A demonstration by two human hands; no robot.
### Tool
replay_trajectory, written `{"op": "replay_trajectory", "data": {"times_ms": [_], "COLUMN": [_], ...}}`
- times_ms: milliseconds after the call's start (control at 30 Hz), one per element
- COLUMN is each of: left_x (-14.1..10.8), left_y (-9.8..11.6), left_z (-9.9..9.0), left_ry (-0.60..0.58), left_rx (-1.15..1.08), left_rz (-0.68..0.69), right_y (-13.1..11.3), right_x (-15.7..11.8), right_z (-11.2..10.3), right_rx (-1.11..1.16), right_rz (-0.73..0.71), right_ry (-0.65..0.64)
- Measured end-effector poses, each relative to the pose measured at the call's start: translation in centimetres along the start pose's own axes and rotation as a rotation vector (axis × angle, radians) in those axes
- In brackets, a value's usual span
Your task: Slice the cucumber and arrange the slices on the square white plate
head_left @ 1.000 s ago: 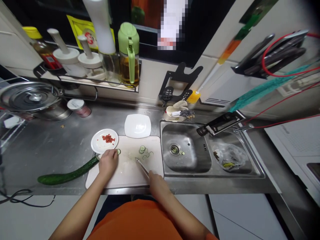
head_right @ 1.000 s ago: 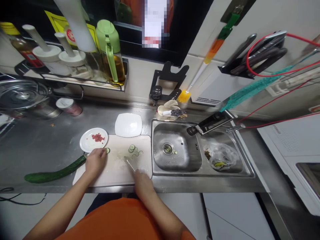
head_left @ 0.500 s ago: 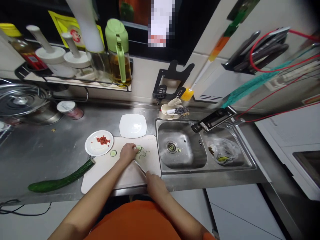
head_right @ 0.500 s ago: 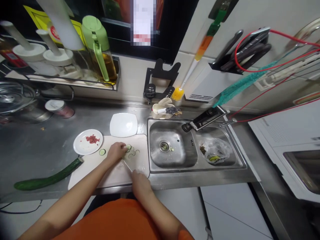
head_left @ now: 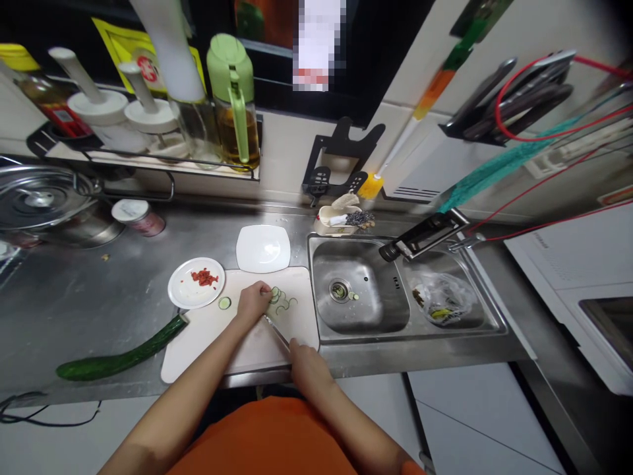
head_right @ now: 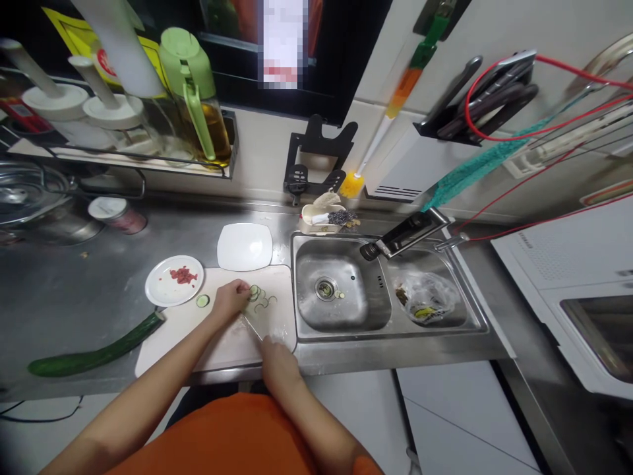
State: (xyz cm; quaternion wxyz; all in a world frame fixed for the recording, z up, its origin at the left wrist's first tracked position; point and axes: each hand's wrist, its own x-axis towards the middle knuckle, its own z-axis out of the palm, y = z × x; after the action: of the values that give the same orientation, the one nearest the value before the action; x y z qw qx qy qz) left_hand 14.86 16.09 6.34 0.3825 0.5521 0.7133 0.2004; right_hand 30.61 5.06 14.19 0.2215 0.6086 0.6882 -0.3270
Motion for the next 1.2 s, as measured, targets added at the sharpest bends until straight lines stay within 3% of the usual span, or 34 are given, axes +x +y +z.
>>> {"op": "replay_trajectory", "data": {"times_ms": [200,400,567,767,900,1200], "left_x": [-0.2,-0.4,-0.6,-2.0,-3.6,-3.9], "left_y": [-1.5,-4.2,-4.5,-4.5,-5.4,-7.3], "left_z": [-1.8,-3.8,-4.3,-3.6,-2.4,-0.6], "left_ry": [0.037,-0.137,-0.189,-0.012,0.083,0.181], "left_rx": [-0.007,-0.012,0.079,0.23,0.291,0.262], "left_rz": [0.013,0.013,0.041,0.224,0.256,0.385], "right_y": [0.0,0.3,0.6,0.6,0.1,-2.2], "right_x": [-0.1,0.0,0.1,0.3,0.7,1.9], "right_z": [-0.3,-0.4,-0.2,-0.3,-0.6,-1.7], "right_rx": [-0.005,0.016,0.01,0.004,0.007,-0.054], "right_rz": [0.002,-0.003,-0.015,0.001,-0.02,-0.058], "right_ry": [-0.008,-0.024,-0.019,-0.018,0.016,0.041]}}
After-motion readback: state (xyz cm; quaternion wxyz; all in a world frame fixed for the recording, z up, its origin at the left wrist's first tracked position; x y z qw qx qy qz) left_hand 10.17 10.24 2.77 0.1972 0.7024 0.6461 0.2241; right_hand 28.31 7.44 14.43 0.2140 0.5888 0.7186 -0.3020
